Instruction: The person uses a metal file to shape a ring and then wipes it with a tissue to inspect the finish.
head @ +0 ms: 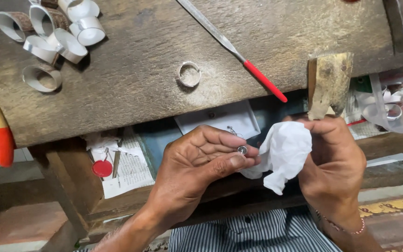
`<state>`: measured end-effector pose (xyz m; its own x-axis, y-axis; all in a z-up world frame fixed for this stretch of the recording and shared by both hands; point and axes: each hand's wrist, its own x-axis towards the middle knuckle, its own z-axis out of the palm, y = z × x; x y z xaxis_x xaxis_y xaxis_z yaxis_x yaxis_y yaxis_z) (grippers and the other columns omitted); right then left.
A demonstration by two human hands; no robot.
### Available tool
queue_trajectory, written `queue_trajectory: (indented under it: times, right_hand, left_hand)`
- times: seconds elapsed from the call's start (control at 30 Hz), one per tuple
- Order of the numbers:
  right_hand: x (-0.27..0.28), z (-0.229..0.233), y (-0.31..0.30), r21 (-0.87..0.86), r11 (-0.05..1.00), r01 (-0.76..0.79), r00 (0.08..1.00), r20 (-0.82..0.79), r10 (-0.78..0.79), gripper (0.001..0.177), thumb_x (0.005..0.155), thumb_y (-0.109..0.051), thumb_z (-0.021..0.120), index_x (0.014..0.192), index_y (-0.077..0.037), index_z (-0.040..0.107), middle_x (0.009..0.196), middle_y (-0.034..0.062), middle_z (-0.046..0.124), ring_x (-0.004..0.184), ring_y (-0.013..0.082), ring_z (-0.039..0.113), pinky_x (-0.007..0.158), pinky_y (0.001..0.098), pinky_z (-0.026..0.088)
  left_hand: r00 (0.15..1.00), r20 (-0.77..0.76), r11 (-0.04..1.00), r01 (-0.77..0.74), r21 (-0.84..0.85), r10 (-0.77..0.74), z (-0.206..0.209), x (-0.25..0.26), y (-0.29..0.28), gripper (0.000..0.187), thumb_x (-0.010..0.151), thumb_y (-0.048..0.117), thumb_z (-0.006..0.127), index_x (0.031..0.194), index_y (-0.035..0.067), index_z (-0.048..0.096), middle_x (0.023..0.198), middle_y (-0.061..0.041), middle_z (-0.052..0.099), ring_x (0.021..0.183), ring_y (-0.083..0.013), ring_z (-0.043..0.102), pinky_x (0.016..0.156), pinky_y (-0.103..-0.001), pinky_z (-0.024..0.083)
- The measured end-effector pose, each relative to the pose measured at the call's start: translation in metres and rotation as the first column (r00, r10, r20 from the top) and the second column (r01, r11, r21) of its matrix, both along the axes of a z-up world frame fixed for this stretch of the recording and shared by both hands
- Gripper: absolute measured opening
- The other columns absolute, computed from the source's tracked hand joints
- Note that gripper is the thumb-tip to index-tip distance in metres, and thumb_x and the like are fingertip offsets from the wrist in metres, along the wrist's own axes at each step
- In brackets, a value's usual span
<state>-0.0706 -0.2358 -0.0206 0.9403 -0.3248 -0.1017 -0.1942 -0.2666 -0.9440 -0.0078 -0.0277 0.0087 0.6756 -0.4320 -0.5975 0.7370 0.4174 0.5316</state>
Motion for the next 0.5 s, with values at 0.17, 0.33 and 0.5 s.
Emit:
queue_trajectory:
  times: [0.17, 0.33, 0.5]
  right_hand:
    - [-0.004, -0.005, -0.006, 0.159, 0.987, -0.006, 0.999, -0.032, 0.011, 0.038, 0.087, -0.015, 0.073, 0.118, -0.003, 0.054, 0.117, 0.0199, 0.070, 0.104, 0.0250, 0.072, 0.094, 0.0336, 0.060]
    - [0.015, 0.023, 0.014, 0.214, 0.968, -0.133, 0.989, -0.035, 0.144, 0.027, 0.090, -0.012, 0.068, 0.110, 0.003, 0.056, 0.108, 0.0207, 0.070, 0.095, 0.0239, 0.072, 0.085, 0.0294, 0.060]
    - [0.028, 0.037, 0.035, -0.259, 0.923, -0.284, 0.953, 0.030, 0.301, 0.015, 0.095, -0.015, 0.067, 0.106, -0.004, 0.065, 0.099, 0.0127, 0.072, 0.092, 0.0211, 0.074, 0.082, 0.0268, 0.059]
  left_hand:
    - [1.000, -0.004, 1.000, -0.011, 0.012, 0.011, 0.002, 0.001, -0.001, 0.020, 0.082, -0.005, 0.077, 0.100, -0.005, 0.069, 0.101, -0.024, 0.079, 0.095, -0.0294, 0.080, 0.090, -0.036, 0.066]
    - [0.999, 0.049, 0.998, -0.007, 0.062, 0.004, -0.007, -0.005, 0.000, 0.022, 0.081, 0.001, 0.080, 0.100, -0.004, 0.071, 0.101, -0.020, 0.079, 0.091, -0.0252, 0.080, 0.087, -0.030, 0.066]
    - [0.972, 0.233, 0.985, -0.079, 0.152, 0.042, -0.018, -0.014, -0.002, 0.016, 0.082, -0.010, 0.077, 0.090, 0.001, 0.069, 0.108, -0.017, 0.074, 0.099, -0.0189, 0.074, 0.092, -0.030, 0.064]
